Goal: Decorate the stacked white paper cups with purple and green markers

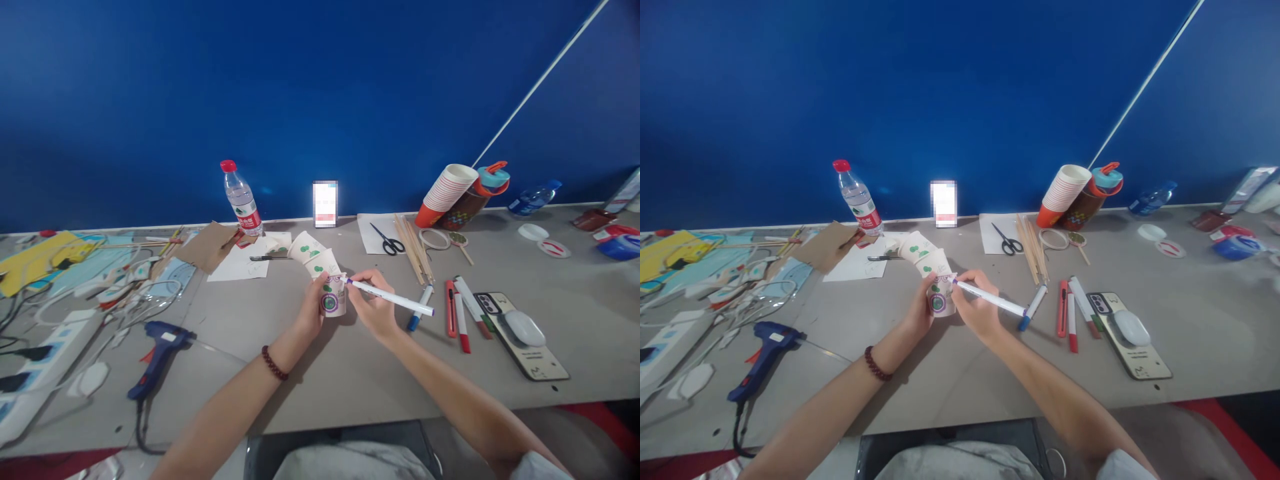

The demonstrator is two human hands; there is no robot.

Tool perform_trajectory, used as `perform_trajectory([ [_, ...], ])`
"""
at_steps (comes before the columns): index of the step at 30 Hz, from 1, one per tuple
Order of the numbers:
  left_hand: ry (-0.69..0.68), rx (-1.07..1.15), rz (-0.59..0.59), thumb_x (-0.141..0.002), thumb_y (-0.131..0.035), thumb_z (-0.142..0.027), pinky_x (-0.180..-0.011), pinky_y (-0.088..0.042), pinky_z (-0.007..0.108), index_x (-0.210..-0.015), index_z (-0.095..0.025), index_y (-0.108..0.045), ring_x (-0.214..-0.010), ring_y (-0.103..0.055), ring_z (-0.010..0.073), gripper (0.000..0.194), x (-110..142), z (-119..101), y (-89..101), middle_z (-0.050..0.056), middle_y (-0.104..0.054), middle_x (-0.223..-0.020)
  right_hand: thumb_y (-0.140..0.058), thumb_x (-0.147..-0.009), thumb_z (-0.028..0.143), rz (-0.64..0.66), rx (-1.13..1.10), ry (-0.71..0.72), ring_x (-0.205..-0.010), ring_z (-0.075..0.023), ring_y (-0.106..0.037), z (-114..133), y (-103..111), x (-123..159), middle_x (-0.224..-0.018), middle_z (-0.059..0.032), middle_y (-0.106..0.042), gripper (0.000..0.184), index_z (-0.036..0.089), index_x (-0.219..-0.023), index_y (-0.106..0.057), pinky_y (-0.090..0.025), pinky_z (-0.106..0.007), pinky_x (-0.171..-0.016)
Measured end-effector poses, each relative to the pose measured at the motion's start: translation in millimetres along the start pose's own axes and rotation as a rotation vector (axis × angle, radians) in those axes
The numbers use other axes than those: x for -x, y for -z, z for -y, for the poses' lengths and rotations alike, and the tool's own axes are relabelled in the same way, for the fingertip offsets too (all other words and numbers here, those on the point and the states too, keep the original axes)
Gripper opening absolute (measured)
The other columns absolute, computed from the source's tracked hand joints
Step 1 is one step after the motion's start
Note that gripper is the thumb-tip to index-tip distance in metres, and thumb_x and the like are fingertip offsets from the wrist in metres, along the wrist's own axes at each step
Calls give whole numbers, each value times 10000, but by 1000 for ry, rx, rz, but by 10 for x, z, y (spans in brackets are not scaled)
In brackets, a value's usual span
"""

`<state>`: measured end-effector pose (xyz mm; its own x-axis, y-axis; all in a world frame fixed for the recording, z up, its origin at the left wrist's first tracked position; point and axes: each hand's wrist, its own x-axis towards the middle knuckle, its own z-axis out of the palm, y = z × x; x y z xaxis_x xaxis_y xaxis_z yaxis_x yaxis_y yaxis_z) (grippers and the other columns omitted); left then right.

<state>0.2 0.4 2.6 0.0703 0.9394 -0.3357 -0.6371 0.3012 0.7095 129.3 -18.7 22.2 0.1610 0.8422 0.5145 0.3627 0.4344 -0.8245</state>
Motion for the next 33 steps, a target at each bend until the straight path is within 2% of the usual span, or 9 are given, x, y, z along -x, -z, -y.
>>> perform_trajectory([
  [33, 1, -11, -10, -687, -772, -444, -766, -508, 291, -910, -143, -701, -803, -690, 200, 382, 21, -9, -18, 67, -741, -875, -621, -780, 214, 1, 29, -14, -629, -149, -601, 12, 9, -9, -715, 14, -642, 43, 227, -790, -581, -485, -275, -612],
])
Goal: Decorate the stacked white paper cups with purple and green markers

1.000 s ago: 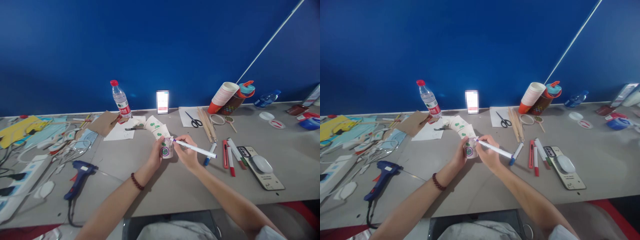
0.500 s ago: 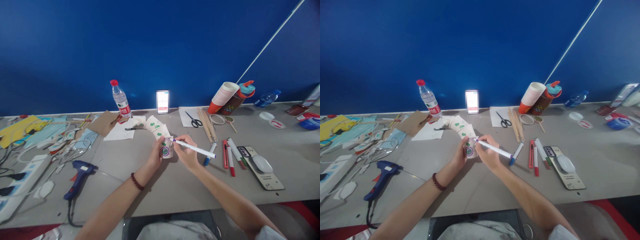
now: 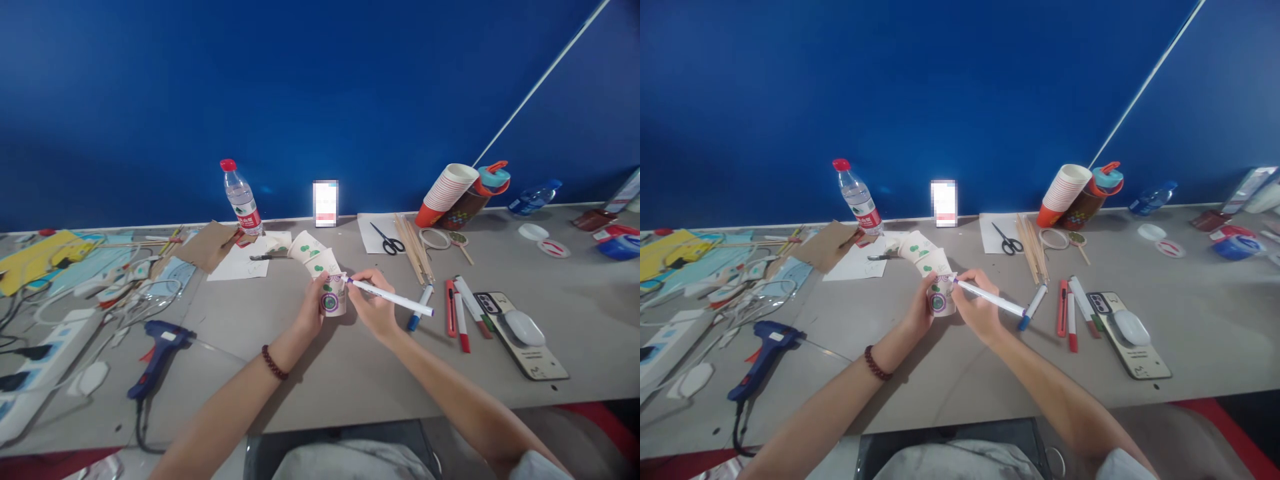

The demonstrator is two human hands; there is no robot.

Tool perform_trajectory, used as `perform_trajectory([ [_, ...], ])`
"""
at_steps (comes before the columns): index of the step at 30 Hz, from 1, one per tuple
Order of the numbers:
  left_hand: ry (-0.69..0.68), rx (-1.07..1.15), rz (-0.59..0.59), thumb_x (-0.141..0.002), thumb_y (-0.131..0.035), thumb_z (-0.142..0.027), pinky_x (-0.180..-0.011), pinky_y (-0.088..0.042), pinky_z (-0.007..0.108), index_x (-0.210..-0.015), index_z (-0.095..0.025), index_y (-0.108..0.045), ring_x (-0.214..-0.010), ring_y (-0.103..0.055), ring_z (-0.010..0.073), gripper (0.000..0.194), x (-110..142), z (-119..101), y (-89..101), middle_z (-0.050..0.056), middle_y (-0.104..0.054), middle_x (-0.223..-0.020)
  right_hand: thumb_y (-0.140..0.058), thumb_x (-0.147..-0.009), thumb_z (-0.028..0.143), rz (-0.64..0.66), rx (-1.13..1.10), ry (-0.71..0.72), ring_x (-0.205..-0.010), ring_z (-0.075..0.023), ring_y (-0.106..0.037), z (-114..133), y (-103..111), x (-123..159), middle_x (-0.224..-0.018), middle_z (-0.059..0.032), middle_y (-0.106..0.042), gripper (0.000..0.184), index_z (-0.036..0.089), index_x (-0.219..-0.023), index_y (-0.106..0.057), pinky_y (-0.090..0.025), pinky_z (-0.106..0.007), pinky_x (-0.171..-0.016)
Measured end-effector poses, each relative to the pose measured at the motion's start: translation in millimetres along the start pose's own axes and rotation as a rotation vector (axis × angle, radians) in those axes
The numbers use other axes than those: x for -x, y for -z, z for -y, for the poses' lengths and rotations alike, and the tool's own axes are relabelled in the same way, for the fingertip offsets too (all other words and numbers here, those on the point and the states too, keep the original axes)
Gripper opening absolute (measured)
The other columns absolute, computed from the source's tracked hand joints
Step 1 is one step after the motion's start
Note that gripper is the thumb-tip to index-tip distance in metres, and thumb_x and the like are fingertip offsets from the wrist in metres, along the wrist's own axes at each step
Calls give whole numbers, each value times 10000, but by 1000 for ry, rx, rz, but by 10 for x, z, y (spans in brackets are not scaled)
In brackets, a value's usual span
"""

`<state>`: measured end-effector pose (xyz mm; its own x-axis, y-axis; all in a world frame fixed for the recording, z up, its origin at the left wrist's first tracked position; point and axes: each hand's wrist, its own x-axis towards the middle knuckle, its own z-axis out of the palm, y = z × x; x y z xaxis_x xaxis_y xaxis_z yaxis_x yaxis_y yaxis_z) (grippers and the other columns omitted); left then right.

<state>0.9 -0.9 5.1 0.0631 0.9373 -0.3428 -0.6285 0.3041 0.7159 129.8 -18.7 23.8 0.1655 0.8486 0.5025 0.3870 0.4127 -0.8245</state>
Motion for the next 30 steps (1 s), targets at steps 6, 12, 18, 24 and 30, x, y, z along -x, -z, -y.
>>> perform_trajectory([
  [6, 4, 7, -11, -680, -781, -435, -741, -506, 276, -908, -144, -692, -775, -685, 184, 380, 6, -12, -11, 55, -737, -855, -622, -785, 218, 4, 6, 4, -641, -151, -608, -1, -8, 1, -731, 9, -652, 37, 224, -808, -593, -494, -279, -627],
  [12, -6, 7, -16, -676, -781, -438, -747, -504, 278, -889, -147, -695, -783, -687, 190, 370, 7, -10, -17, 56, -738, -850, -615, -784, 222, -5, 4, 4, -616, -145, -595, 8, -9, 4, -714, 11, -646, 28, 226, -798, -590, -486, -274, -602],
  [18, -10, 12, -2, -690, -770, -430, -758, -507, 276, -889, -145, -702, -791, -690, 194, 354, -6, 4, 3, 68, -744, -877, -617, -786, 225, 7, 6, -1, -635, -153, -603, -4, -4, 7, -720, 7, -650, 29, 227, -789, -588, -490, -281, -612],
  [24, -6, 6, 19, -699, -765, -438, -768, -501, 273, -903, -133, -709, -793, -688, 188, 372, 4, -5, -1, 73, -744, -881, -616, -790, 223, 6, 11, -4, -633, -150, -601, 3, -1, 4, -721, 9, -647, 30, 226, -799, -588, -481, -278, -611],
  [30, -1, 3, -12, -700, -765, -428, -765, -499, 287, -890, -146, -703, -796, -690, 200, 346, 6, -8, -3, 63, -740, -860, -616, -793, 229, -2, 7, 3, -626, -150, -601, 13, -3, -1, -723, 6, -649, 29, 226, -798, -587, -486, -277, -599],
])
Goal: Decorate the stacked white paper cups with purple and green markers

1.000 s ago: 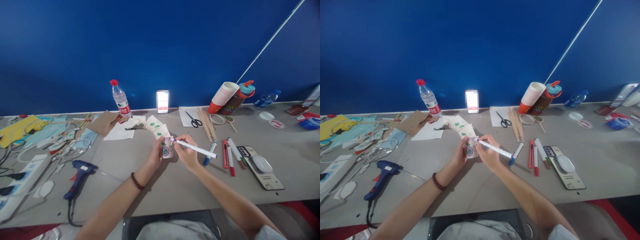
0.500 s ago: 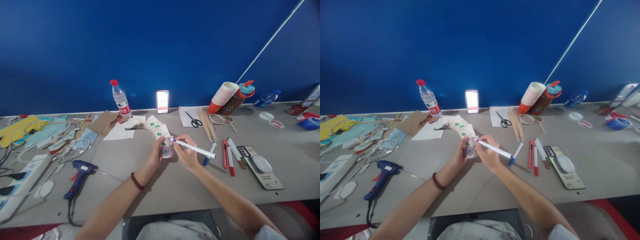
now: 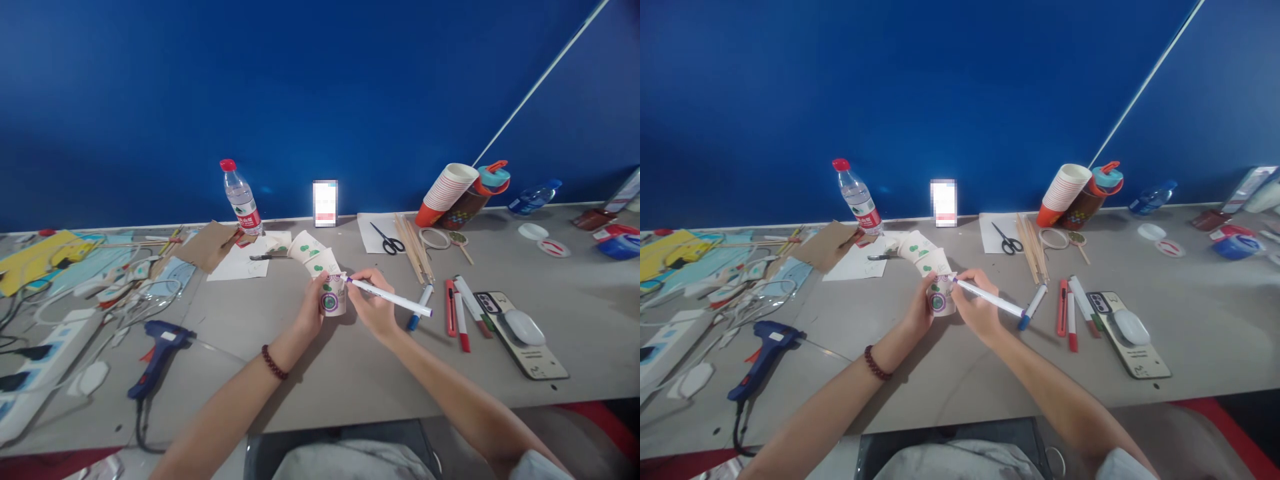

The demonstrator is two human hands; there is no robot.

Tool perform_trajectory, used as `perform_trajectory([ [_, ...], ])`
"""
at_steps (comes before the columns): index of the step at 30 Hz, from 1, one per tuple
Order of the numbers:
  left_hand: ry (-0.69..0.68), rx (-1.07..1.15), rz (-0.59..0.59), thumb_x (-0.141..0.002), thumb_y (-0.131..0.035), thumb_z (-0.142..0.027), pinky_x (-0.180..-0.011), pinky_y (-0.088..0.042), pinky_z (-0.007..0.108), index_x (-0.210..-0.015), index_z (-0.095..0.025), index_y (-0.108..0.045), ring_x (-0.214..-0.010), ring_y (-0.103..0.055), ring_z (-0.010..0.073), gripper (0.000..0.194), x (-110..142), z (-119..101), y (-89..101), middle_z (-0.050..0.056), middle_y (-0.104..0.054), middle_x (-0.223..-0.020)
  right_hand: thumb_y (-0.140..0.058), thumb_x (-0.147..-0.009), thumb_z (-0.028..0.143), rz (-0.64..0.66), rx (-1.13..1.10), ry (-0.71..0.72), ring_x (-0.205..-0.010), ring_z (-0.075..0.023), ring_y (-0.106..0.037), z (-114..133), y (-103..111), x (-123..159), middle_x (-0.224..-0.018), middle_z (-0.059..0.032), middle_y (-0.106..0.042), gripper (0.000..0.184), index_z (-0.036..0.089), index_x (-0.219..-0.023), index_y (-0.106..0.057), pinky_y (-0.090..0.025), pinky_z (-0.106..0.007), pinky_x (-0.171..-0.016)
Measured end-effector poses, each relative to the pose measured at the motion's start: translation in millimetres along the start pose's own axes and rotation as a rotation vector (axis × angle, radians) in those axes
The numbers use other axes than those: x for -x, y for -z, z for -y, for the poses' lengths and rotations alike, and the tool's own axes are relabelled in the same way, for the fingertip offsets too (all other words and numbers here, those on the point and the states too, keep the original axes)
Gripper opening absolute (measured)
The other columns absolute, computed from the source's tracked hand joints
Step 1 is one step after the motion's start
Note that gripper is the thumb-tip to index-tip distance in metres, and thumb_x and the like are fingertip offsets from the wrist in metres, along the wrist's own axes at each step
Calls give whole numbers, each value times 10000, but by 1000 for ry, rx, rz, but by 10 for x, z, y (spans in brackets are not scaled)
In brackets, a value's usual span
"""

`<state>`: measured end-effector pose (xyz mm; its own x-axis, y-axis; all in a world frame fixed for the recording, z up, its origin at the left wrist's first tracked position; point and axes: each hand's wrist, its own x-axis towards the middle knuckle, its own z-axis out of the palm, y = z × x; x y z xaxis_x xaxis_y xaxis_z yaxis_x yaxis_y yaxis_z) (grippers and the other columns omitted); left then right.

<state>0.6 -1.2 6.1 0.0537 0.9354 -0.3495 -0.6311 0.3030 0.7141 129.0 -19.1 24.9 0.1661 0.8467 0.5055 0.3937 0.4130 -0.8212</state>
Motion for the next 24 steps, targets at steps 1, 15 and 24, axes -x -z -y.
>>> perform_trajectory([
  [1, 1, -1, -6, -698, -767, -428, -761, -499, 287, -890, -148, -702, -797, -690, 200, 346, 2, -1, 0, 60, -740, -860, -618, -792, 230, 0, -3, 2, -626, -150, -602, -2, -1, 0, -726, 5, -650, 32, 226, -803, -589, -487, -277, -599],
  [15, -2, 3, 39, -718, -731, -479, -823, -505, 293, -952, -125, -721, -911, -692, 229, 424, -27, 9, 12, 96, -748, -962, -625, -823, 263, -20, -85, -16, -646, -165, -624, -60, 0, 18, -734, -11, -652, 58, 221, -810, -586, -504, -301, -616],
  [24, 12, 24, 51, -734, -676, -543, -877, -490, 313, -942, -108, -736, -949, -679, 243, 486, 8, -23, -18, 103, -749, -959, -629, -819, 220, -22, -86, 49, -634, -156, -616, -26, 4, 23, -728, -3, -643, 43, 224, -818, -585, -488, -288, -605],
])
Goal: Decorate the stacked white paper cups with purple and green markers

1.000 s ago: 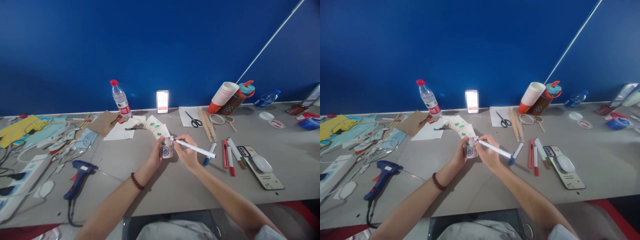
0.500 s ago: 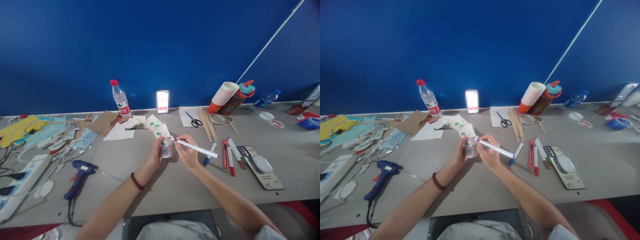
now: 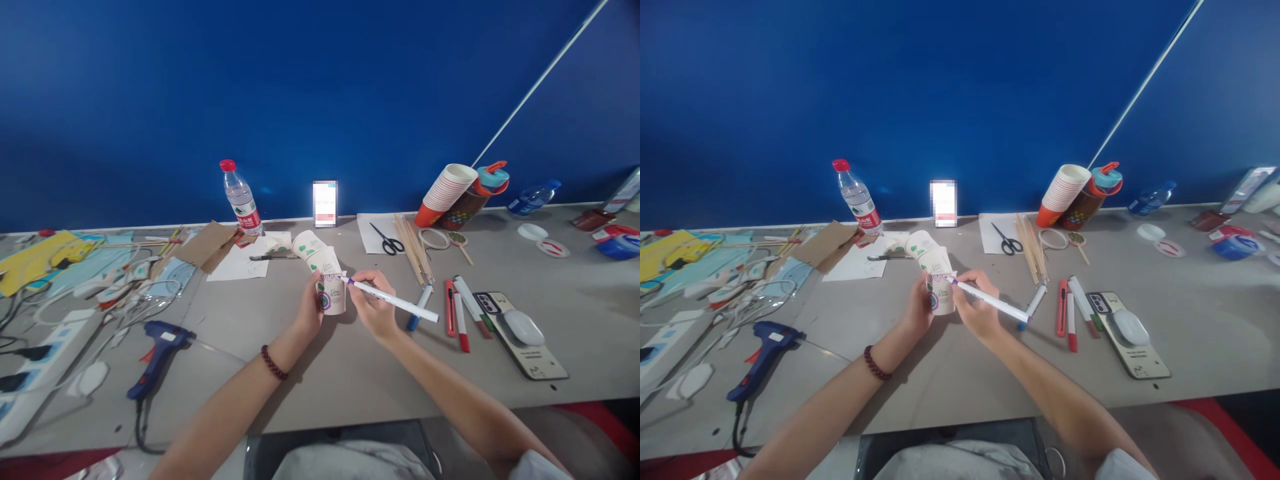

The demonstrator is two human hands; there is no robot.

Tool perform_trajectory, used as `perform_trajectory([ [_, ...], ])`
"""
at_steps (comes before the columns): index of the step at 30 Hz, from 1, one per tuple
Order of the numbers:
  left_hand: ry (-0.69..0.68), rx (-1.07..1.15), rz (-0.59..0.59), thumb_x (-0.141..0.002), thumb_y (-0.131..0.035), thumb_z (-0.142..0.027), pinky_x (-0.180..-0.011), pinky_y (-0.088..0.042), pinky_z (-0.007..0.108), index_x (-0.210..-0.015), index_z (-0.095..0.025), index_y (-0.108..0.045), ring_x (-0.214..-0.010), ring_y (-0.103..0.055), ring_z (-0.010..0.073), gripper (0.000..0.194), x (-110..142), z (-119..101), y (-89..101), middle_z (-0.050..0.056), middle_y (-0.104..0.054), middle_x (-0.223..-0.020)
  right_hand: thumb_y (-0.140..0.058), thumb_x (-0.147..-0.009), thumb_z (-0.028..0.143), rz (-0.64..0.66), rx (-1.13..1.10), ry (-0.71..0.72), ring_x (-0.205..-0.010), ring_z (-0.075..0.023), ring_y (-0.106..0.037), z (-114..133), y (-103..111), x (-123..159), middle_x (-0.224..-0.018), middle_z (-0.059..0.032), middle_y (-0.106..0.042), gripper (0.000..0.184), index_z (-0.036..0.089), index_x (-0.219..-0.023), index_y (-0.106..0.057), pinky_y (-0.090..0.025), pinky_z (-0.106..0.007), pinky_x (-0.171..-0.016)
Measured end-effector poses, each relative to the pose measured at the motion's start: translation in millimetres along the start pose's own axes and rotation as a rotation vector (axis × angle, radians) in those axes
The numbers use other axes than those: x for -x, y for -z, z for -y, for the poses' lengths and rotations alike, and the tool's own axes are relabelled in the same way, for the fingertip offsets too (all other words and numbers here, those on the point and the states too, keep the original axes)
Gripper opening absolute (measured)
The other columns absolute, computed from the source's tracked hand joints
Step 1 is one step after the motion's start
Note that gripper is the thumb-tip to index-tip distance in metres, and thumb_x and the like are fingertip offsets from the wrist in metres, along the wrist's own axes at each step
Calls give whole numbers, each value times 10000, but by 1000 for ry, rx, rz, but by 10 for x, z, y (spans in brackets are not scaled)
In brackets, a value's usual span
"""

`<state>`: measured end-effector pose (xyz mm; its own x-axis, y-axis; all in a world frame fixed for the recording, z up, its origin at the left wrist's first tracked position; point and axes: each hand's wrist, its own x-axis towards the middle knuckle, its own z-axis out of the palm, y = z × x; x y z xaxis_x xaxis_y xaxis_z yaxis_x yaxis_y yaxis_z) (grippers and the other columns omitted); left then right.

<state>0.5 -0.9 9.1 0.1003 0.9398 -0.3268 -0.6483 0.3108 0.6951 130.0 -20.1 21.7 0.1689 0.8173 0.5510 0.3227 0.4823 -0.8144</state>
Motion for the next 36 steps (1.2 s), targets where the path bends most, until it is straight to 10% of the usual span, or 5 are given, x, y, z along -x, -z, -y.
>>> perform_trajectory([
  [36, -44, 5, -33, -663, -789, -430, -827, -488, 309, -983, -151, -689, -875, -682, 219, 437, -9, 14, -5, 75, -739, -907, -639, -793, 222, 9, 63, -38, -648, -154, -635, 15, -23, -1, -752, -4, -682, 45, 223, -826, -608, -509, -283, -629],
])
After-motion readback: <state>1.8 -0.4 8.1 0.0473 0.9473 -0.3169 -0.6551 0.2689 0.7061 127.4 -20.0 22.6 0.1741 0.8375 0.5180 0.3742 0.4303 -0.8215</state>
